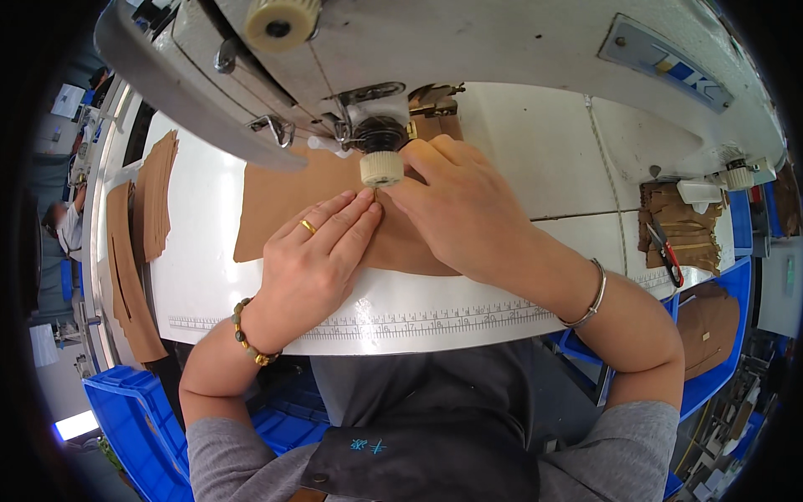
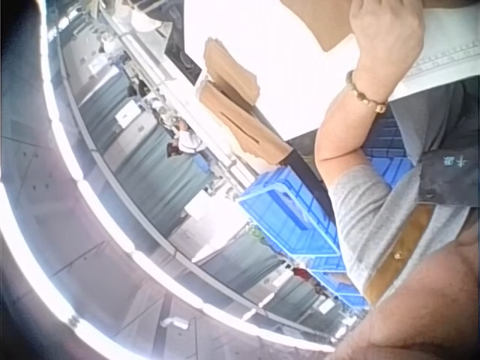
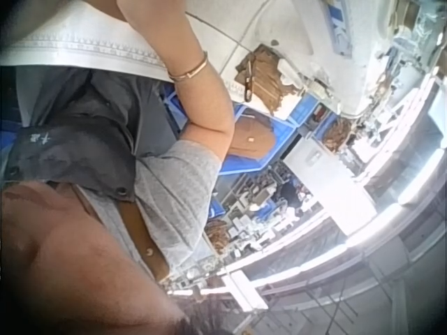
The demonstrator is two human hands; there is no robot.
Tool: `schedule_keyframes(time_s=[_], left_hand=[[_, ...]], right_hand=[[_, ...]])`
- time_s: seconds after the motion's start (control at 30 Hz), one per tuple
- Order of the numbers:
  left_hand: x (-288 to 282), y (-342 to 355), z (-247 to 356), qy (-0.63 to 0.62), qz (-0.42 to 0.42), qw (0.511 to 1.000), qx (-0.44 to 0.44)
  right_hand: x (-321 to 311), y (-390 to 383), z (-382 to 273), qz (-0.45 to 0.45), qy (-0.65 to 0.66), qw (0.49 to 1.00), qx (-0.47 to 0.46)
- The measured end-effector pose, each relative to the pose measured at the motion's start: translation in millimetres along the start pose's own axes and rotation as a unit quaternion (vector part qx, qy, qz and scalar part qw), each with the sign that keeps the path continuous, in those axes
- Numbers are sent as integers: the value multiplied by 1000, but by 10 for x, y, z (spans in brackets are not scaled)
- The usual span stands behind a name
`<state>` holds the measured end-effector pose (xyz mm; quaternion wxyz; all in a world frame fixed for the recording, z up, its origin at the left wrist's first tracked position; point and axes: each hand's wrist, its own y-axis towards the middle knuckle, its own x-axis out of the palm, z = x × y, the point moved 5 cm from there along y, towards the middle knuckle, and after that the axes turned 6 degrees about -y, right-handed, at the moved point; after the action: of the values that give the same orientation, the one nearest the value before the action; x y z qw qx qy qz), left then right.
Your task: Sewing a zipper and assembling leather bag components using an industrial sewing machine.
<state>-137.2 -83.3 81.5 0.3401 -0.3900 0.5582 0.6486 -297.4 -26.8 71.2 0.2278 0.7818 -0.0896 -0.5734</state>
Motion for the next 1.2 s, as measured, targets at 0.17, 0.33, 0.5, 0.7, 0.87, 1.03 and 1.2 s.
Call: schedule_keyframes(time_s=[0.17,0.33,0.5,0.7,0.87,1.03,1.2], left_hand=[[7,-9,-10,-13,0,1000,2],[19,-2,-24,-31,-7,999,-1],[-13,1,3,-77,-16,996,-36],[-62,66,-60,-100,-9,994,-52],[-85,82,-397,-274,-61,937,-209],[-113,104,-441,-307,-49,926,-216],[-94,72,-434,-321,-51,920,-219]], right_hand=[[2,5,1,3,2,1000,-2],[-6,7,-12,3,-7,1000,-12],[-3,-20,2,12,-1,1000,-16],[-339,65,-54,104,48,992,-50],[-611,-219,-398,119,32,954,-275],[-65,-167,-277,58,-94,982,-154],[23,-169,-155,36,-90,992,-87]])
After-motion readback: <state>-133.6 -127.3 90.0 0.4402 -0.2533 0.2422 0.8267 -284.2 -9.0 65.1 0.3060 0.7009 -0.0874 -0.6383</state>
